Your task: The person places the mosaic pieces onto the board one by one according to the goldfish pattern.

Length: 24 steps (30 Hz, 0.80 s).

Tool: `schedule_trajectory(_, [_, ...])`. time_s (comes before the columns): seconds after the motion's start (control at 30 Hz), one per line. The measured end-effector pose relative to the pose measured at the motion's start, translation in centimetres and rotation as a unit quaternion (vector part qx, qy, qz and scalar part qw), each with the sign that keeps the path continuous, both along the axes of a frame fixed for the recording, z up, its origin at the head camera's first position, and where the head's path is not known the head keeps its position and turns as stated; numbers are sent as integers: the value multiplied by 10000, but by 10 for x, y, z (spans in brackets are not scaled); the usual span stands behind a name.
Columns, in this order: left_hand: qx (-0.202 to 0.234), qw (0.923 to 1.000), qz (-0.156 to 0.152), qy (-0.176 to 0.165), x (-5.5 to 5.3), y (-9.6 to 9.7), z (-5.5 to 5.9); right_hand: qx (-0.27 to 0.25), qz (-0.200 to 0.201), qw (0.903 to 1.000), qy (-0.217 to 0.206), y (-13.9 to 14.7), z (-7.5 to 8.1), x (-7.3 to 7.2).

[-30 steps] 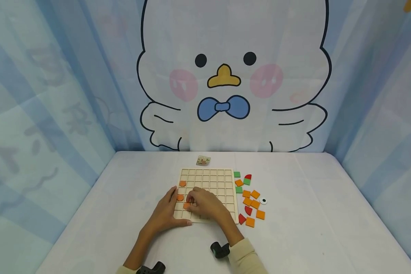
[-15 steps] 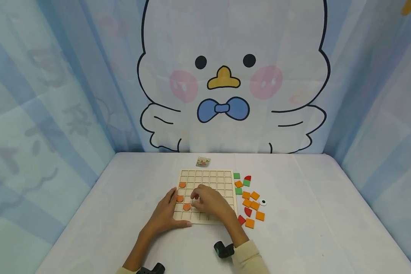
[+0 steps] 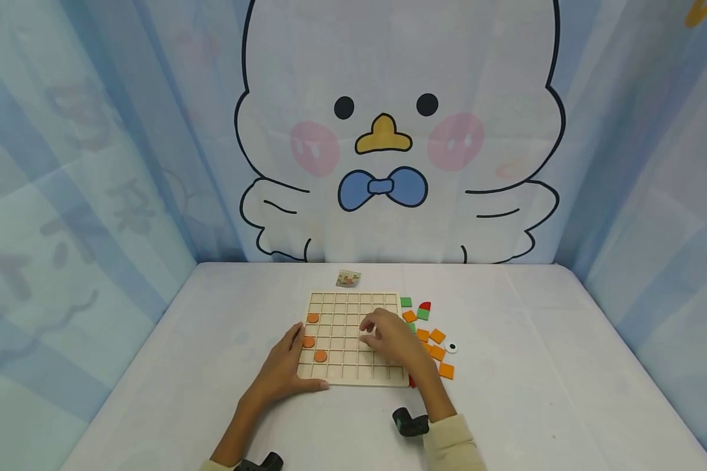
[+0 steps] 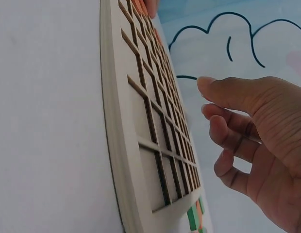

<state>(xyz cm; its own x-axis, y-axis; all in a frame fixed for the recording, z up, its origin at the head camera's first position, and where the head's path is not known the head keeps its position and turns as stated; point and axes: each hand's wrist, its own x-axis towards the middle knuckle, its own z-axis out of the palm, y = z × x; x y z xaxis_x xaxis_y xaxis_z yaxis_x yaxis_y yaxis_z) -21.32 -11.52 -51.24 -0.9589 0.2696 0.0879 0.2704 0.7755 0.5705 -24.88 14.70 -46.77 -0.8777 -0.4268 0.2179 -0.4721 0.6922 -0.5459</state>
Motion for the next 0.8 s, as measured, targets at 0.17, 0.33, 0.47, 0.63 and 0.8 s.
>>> schedule_trajectory(0.17, [-70,10000,-5,-20,2,0,1,4,-301,9995,-81,24,-2,-2])
schedule_trajectory(0.33, [-68,10000,2,-18,2,0,0,80,-813,9963,-275,47,-3,-7])
schedule_trajectory(0.47, [-30,10000,5,-53,1,-1,-2,246,-1351,9894,-464,63,-8,-11])
schedule_trajectory(0.63, [-95,10000,-3,-25,-1,-2,-6,381,-1886,9797,-572,76,-10,-17])
schedule_trajectory(0.8, [-87,10000,-4,-45,-3,-2,-5,365,-2207,9728,-601,87,-12,-25])
